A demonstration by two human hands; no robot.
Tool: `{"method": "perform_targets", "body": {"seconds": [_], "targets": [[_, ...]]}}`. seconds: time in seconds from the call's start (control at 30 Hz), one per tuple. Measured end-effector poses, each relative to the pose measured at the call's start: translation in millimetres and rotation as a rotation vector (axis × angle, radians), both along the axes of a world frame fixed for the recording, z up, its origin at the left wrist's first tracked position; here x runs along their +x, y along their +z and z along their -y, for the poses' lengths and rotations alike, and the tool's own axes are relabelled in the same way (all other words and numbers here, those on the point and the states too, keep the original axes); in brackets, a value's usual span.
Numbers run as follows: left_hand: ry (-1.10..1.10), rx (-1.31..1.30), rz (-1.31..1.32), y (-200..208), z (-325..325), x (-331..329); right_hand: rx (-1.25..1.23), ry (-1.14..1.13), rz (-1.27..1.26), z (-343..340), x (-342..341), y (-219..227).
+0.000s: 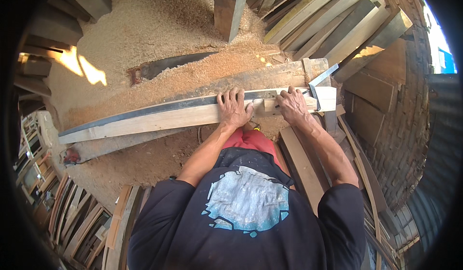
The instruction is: The person uses a hand saw to cut a rectangular notch into a long wooden plank. They then walk to a workbench, pick up a pencil, and return to mark the plank before continuing to saw the notch.
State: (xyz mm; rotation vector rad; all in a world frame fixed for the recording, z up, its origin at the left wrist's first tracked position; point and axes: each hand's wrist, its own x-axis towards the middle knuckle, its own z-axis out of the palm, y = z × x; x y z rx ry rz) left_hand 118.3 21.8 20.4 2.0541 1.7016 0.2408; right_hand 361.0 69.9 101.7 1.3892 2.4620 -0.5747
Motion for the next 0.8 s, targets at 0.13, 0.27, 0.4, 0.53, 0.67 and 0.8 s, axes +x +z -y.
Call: {"method": "perform_targets", "body": {"seconds": [0.13, 0.27, 0.4, 0.53, 0.67, 0.8], "targets": [[0.003, -0.012, 0.019, 0, -1, 0, 0.007, -0.025, 0.028, -1, -5, 4], [0.005, -0.013, 0.012, 0, -2, 1, 0.005, -0.039, 0.041, 1, -7, 6], [0.007, -0.007, 0.003, 2, -2, 1, -0.036, -0.019, 0.074, -2, -8, 8], [0.014, 0.017, 0.000, 2, -1, 3, -0.057, -0.019, 0.070, -1, -6, 6], [0.009, 0.027, -0.032, 2, 2, 3, -0.108, -0.072, 0.042, -8, 1, 3], [0.002, -0.021, -0.043, 3, -6, 2, -0.280, -0.532, -0.117, -29, 18, 24]]}}
